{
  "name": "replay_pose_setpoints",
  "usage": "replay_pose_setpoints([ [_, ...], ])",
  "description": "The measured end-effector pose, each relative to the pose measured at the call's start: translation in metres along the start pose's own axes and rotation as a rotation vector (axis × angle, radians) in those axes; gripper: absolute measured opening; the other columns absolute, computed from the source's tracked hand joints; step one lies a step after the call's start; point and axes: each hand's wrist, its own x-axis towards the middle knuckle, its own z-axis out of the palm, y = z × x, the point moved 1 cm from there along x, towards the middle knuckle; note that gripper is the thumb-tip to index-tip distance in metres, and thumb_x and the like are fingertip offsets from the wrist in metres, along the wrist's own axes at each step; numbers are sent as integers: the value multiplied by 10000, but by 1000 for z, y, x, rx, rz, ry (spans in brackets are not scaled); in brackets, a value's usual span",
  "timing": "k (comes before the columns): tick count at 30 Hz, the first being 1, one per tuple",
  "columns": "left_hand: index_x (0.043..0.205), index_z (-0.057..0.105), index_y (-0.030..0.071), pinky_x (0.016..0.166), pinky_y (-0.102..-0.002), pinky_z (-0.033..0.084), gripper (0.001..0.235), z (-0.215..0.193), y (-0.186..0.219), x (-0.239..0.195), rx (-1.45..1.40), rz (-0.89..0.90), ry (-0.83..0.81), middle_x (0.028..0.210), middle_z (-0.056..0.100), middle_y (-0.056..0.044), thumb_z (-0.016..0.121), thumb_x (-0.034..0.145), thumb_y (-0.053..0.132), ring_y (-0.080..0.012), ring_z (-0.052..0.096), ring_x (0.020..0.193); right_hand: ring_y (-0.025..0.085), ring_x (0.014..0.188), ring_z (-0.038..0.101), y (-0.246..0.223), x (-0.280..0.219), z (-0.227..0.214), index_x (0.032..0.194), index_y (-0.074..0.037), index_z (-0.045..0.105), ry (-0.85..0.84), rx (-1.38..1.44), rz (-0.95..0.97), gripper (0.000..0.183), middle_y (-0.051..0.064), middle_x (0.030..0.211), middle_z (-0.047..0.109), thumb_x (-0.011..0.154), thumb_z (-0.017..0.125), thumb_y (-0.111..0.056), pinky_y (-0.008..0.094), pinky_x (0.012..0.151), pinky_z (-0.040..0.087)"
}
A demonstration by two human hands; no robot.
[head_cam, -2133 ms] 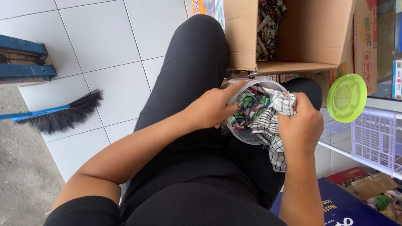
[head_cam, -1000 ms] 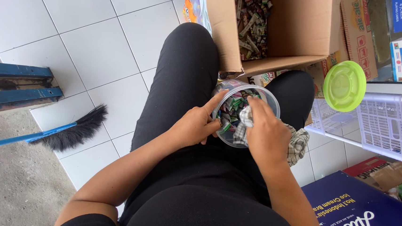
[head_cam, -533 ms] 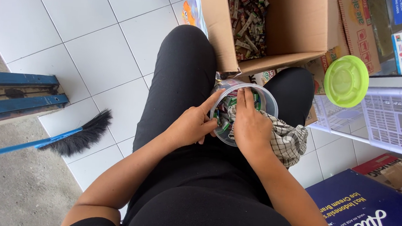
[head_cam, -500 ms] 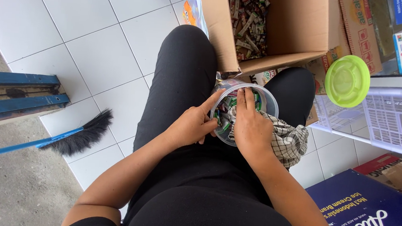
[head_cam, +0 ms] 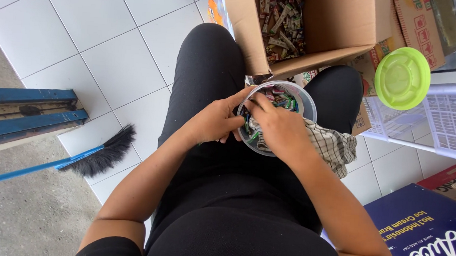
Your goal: The person wipes individual sachets of packaged goods with a cloth and places them into a small container while sitting in a storage area.
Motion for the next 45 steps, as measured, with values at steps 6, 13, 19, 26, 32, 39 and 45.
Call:
replay_pose_setpoints([
  [6, 1635, 215, 249, 420, -256, 518, 842, 0, 9, -4, 28, -37, 0, 639, 711, -83, 515, 874, 52, -108, 601, 427, 249, 756, 729, 15, 12, -1, 1269, -88, 688, -26, -44, -42, 408, 37, 1360, 627, 875, 596, -31, 399, 606, 560],
  [13, 1639, 202, 257, 407, -259, 495, 849, -3, 6, 0, 28, -55, -12, 639, 718, -80, 534, 883, 58, -113, 554, 406, 246, 789, 740, 5, 8, -13, 1071, -139, 758, 93, 28, 32, 247, 57, 917, 718, 850, 648, -120, 374, 658, 576],
  [19, 1644, 187, 211, 405, -239, 504, 837, -4, -7, 11, -25, 2, -45, 667, 700, -73, 533, 902, 39, -92, 645, 474, 207, 720, 748, 20, 31, 33, 1018, -131, 752, -225, -365, -22, 166, 62, 896, 709, 903, 633, -145, 335, 567, 584],
  [26, 1648, 213, 170, 379, -226, 472, 813, -14, -11, 23, -180, 16, -95, 682, 698, -83, 541, 917, 29, -101, 670, 495, 290, 824, 737, 19, 33, -6, 1076, -124, 761, 63, 71, 116, 301, 92, 954, 749, 780, 732, -78, 418, 667, 572],
  [32, 1642, 195, 177, 363, -227, 456, 813, -18, -14, 29, -142, 3, -128, 662, 710, -100, 546, 921, 44, -108, 588, 434, 301, 812, 743, 7, 35, 15, 1079, -71, 703, -186, -73, 100, 354, 131, 962, 734, 749, 799, -156, 421, 675, 586],
  [39, 1642, 231, 164, 368, -224, 447, 801, -23, -8, 24, -155, -31, -106, 700, 722, -105, 535, 909, 54, -70, 594, 440, 318, 852, 735, 31, 40, -12, 1098, -101, 733, 45, 108, 204, 381, 116, 980, 750, 720, 781, -102, 453, 709, 580],
  [45, 1639, 240, 173, 360, -219, 422, 807, -24, -3, 24, -164, -59, -118, 686, 726, -110, 544, 898, 72, -68, 519, 392, 288, 868, 749, 30, 24, -3, 1030, -118, 759, -197, -134, 204, 209, 87, 1028, 742, 853, 689, -30, 452, 685, 586],
])
